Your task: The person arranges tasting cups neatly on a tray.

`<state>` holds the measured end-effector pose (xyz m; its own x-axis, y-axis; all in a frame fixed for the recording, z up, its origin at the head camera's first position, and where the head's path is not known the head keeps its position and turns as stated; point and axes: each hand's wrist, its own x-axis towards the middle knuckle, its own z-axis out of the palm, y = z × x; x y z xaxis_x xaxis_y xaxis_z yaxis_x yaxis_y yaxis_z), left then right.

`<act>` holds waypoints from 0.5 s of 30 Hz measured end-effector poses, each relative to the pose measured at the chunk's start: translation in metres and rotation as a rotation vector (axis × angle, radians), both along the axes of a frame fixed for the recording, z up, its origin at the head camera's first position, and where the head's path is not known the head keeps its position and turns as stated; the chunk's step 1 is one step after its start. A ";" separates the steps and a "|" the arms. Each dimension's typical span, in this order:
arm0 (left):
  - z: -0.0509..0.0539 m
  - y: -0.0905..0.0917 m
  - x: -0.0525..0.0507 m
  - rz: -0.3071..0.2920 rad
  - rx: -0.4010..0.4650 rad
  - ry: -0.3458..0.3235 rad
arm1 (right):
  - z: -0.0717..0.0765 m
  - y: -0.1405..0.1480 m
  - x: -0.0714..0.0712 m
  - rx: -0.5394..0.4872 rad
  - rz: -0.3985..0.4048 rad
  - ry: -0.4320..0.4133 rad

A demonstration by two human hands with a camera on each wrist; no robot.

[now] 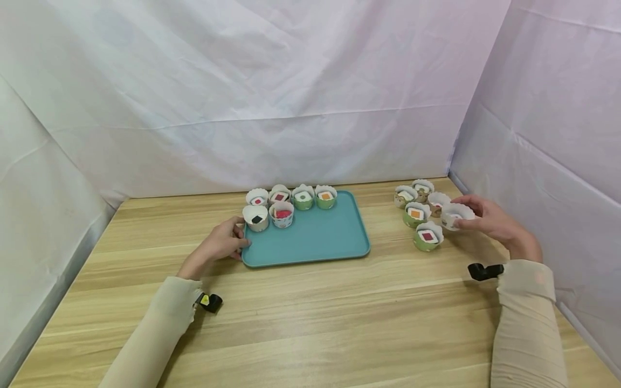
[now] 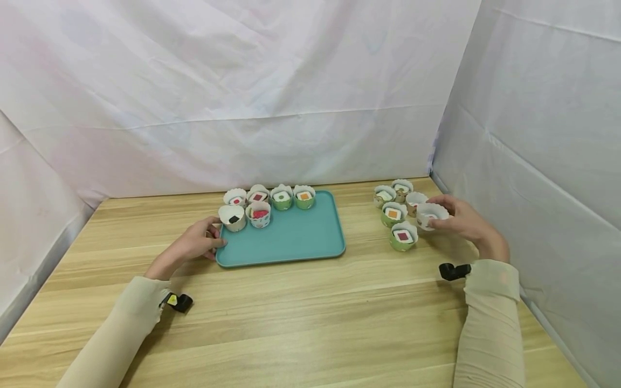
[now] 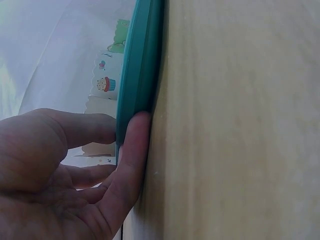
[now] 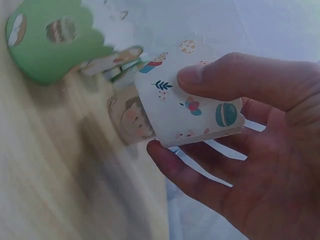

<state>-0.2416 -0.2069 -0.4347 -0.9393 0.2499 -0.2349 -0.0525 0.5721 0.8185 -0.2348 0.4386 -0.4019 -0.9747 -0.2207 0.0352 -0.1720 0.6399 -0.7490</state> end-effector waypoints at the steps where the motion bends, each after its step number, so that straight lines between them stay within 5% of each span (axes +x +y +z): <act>1: 0.000 0.000 0.000 0.000 -0.001 0.001 | 0.002 -0.002 0.000 0.004 0.001 0.004; 15: -0.001 -0.001 0.000 0.006 -0.002 0.003 | 0.032 -0.038 0.003 0.077 -0.014 0.050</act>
<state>-0.2415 -0.2075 -0.4360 -0.9417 0.2436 -0.2322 -0.0534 0.5731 0.8178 -0.2322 0.4010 -0.3704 -0.9751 -0.2113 0.0677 -0.1990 0.6978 -0.6881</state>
